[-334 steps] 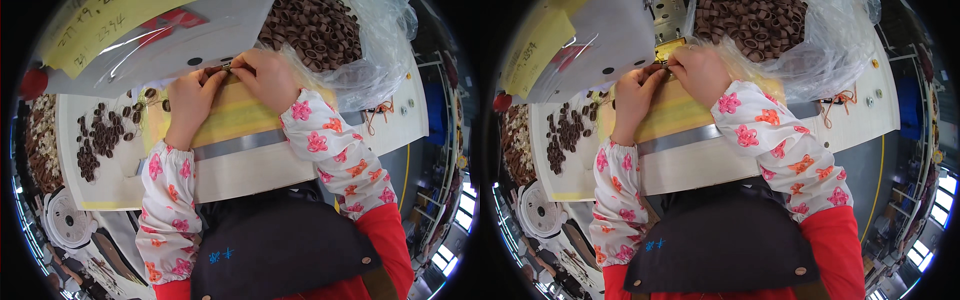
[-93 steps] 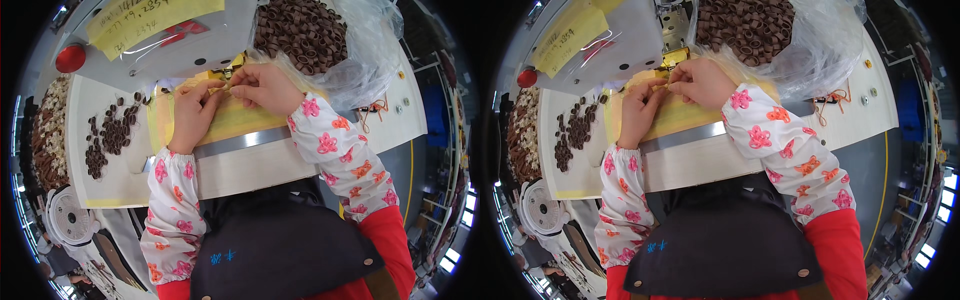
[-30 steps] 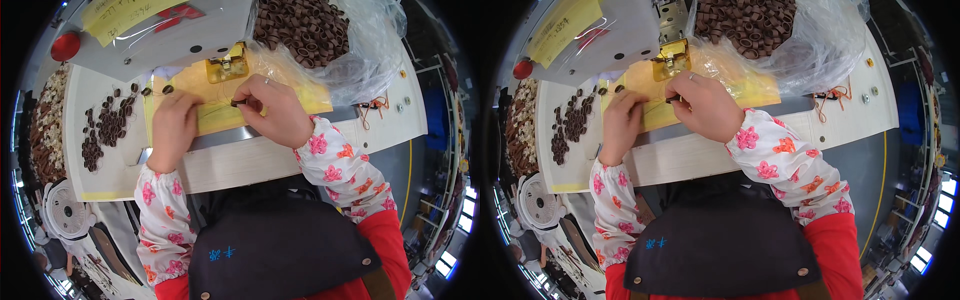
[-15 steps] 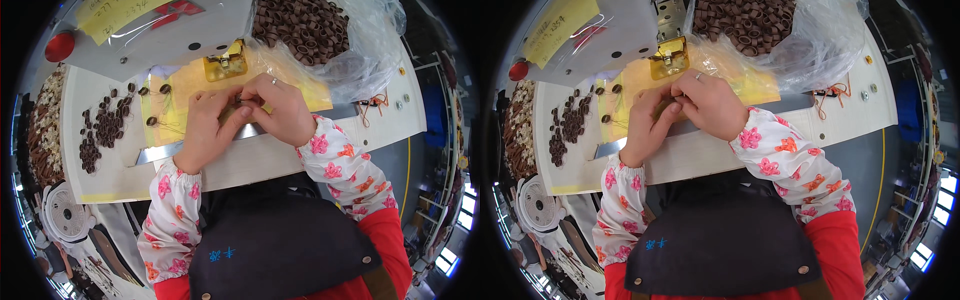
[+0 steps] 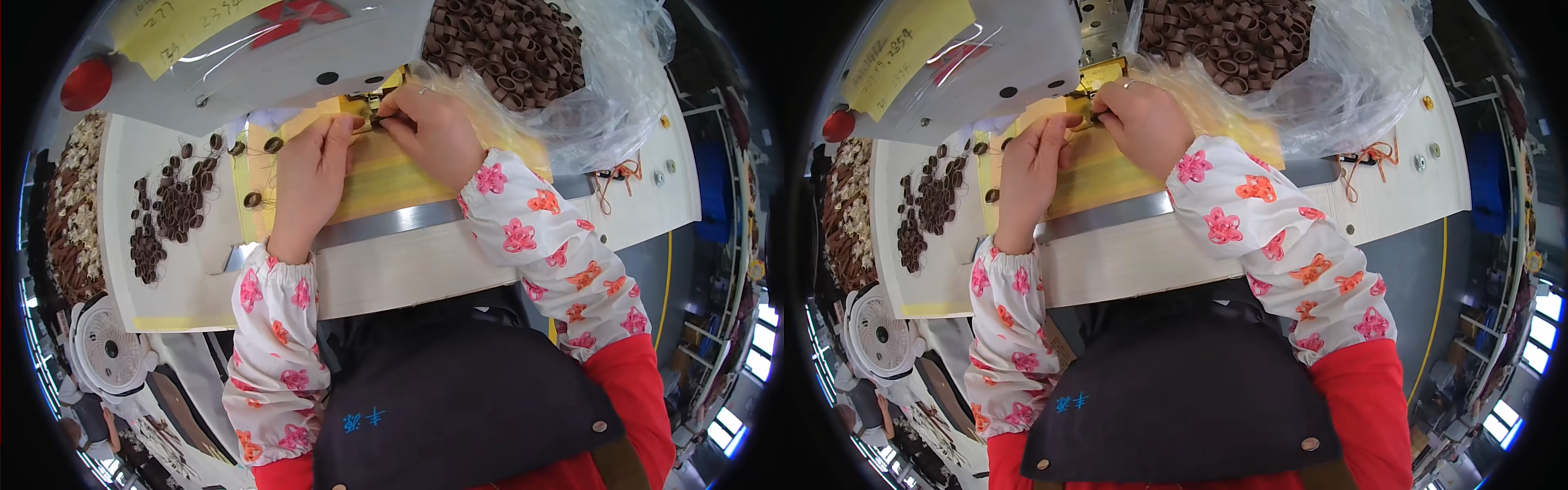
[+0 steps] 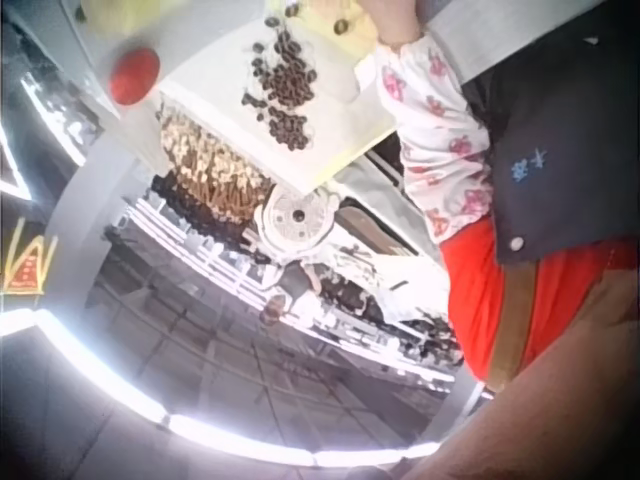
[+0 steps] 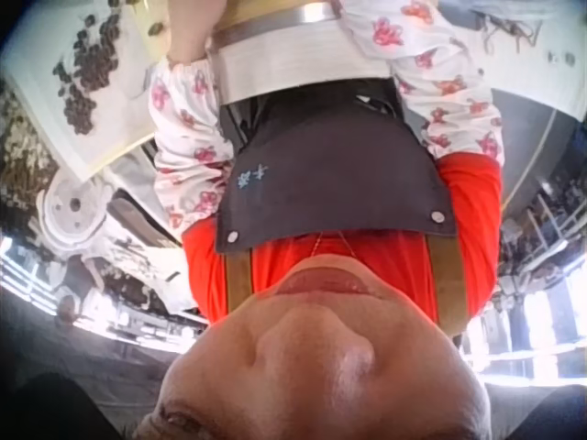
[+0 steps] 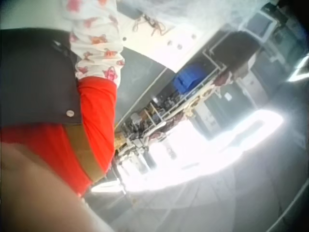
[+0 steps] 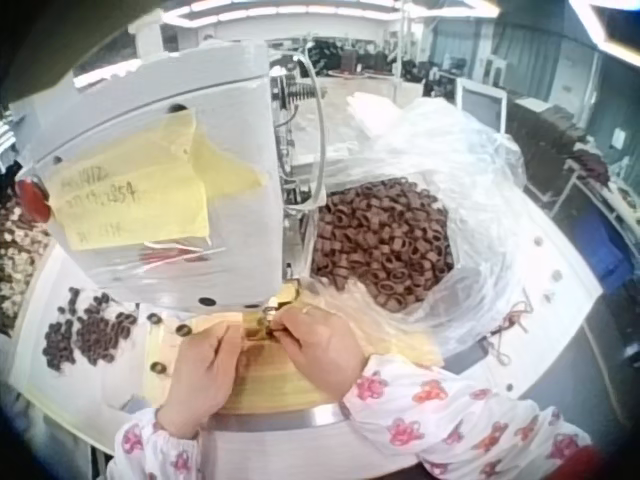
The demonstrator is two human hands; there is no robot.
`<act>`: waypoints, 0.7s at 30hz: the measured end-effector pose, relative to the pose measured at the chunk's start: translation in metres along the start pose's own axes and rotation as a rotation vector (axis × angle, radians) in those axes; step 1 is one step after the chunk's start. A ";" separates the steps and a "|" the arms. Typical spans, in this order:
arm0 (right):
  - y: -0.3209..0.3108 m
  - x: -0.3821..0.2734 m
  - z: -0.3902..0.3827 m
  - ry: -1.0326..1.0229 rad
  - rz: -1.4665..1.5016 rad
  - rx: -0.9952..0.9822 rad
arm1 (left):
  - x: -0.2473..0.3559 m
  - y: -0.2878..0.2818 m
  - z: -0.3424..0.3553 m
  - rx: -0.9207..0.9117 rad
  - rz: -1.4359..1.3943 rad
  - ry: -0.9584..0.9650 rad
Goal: Sew small leather loops using an industrial sewing machine.
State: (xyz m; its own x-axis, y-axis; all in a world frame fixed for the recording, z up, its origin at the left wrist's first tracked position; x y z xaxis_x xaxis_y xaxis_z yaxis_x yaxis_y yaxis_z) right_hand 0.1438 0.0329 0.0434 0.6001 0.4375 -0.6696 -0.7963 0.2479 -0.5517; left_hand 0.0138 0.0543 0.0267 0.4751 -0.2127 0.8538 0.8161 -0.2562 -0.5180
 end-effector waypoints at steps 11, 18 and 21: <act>0.001 0.018 0.006 0.144 0.043 0.030 | -0.002 0.005 0.022 0.081 0.184 0.093; -0.008 0.018 0.012 0.172 0.038 0.070 | -0.010 0.007 0.028 0.073 0.151 0.003; -0.007 0.018 0.013 0.172 0.012 0.061 | -0.015 0.006 0.031 0.064 0.188 -0.024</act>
State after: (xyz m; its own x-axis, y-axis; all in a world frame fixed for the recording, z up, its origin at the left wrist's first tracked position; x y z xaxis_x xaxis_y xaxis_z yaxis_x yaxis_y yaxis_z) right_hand 0.1597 0.0501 0.0416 0.5908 0.2878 -0.7537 -0.8033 0.2977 -0.5159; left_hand 0.0222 0.0853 0.0123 0.6283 -0.2287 0.7436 0.7310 -0.1536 -0.6649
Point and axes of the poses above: each hand's wrist, its own z-axis towards the middle knuckle, its own y-axis out of the palm, x = y × z, the point moved 9 cm from there along z, towards the middle knuckle, and after that the axes turned 1 degree about -x, right-handed, at the moved point
